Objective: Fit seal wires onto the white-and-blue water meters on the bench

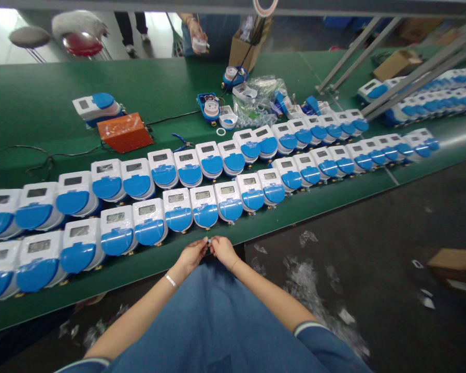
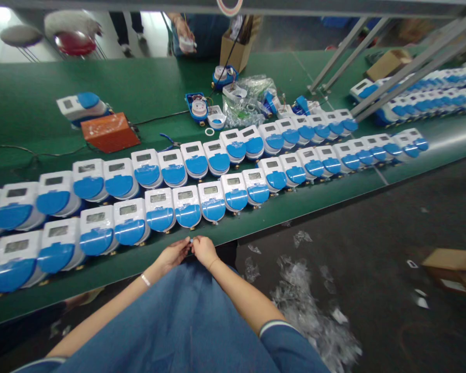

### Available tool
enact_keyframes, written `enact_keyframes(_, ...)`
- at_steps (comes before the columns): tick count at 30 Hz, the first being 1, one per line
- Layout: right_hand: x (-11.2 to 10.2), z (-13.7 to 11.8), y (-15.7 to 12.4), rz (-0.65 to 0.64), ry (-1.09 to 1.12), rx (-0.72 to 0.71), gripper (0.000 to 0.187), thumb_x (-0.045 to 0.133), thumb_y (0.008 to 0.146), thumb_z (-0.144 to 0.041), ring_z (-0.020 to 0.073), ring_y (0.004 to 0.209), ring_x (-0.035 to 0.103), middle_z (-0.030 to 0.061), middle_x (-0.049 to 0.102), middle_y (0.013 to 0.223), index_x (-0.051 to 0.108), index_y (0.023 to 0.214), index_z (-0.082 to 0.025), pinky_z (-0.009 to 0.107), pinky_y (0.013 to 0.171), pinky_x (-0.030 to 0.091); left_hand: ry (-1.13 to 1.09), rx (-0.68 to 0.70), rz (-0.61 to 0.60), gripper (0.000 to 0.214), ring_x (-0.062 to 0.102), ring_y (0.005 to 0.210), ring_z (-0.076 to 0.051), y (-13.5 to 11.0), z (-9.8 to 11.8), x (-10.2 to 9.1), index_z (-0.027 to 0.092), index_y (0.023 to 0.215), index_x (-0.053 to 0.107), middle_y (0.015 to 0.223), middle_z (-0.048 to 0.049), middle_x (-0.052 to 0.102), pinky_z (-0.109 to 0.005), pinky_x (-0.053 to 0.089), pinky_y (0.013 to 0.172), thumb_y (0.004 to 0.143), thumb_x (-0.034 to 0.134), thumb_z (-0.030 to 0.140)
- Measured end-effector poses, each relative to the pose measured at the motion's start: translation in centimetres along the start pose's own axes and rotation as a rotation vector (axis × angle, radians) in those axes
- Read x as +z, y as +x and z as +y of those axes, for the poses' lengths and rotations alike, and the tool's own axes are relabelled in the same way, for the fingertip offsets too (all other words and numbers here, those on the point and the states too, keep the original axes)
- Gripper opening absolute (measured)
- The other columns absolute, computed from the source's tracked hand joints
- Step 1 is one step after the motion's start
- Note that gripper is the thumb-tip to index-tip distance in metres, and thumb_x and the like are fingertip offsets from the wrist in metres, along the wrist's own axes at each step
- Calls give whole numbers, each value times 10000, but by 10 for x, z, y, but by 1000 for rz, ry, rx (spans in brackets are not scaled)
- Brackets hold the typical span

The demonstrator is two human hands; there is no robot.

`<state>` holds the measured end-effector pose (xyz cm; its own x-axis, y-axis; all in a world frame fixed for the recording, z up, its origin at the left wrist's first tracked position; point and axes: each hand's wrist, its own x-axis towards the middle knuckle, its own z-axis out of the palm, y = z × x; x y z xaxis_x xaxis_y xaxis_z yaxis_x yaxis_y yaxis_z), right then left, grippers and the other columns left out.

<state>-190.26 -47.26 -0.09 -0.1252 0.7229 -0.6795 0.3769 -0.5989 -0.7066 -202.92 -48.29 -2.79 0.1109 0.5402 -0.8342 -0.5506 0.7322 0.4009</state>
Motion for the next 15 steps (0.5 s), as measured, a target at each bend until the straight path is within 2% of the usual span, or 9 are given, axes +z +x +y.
enact_keyframes(2, 1, -1, 7, -108, 71, 126, 274, 342, 855, -142, 81, 411, 372, -39, 428, 499, 422, 596, -183, 197, 467, 327, 30, 22, -24, 302, 521, 518, -66, 2, -2, -1, 108, 623, 660, 584, -13, 623, -174, 407, 504, 483, 855, 292)
enact_keyframes(4, -2, -1, 9, -116, 83, 139, 267, 332, 867, -154, 81, 400, 369, -40, 438, 498, 442, 624, -179, 198, 460, 324, 38, 35, -13, 344, 517, 522, -66, 3, -2, -1, 108, 629, 665, 586, -12, 625, -176, 397, 503, 439, 866, 314)
enact_keyframes(6, -6, -1, 6, -50, 14, 77, 220, 389, 886, -221, 100, 481, 471, -12, 526, 572, 500, 701, -176, 207, 518, 363, 9, 33, 22, 322, 517, 526, -64, 3, -2, 0, 111, 622, 665, 574, -7, 617, -174, 394, 506, 446, 867, 291)
enact_keyframes(9, -13, -3, -1, 52, -278, -85, 187, 472, 888, -328, 151, 711, 595, 42, 633, 739, 562, 815, -181, 229, 657, 404, -41, 10, 69, 244, 518, 529, -64, 4, 0, 2, 116, 612, 659, 551, -1, 598, -174, 396, 511, 509, 850, 228)
enact_keyframes(12, -13, -8, -4, 58, -533, -198, 222, 451, 908, -354, 180, 844, 610, 74, 658, 836, 580, 868, -179, 249, 742, 411, -23, 15, 50, 215, 524, 535, -71, 4, 0, 2, 115, 618, 657, 570, -11, 608, -189, 404, 526, 547, 834, 215)
enact_keyframes(15, -11, -13, -4, 57, -614, -250, 226, 429, 922, -347, 189, 888, 604, 83, 655, 868, 578, 888, -181, 258, 771, 415, 20, 61, 9, 280, 536, 557, -79, 6, -1, 2, 109, 631, 663, 610, -26, 634, -201, 406, 548, 502, 851, 272)
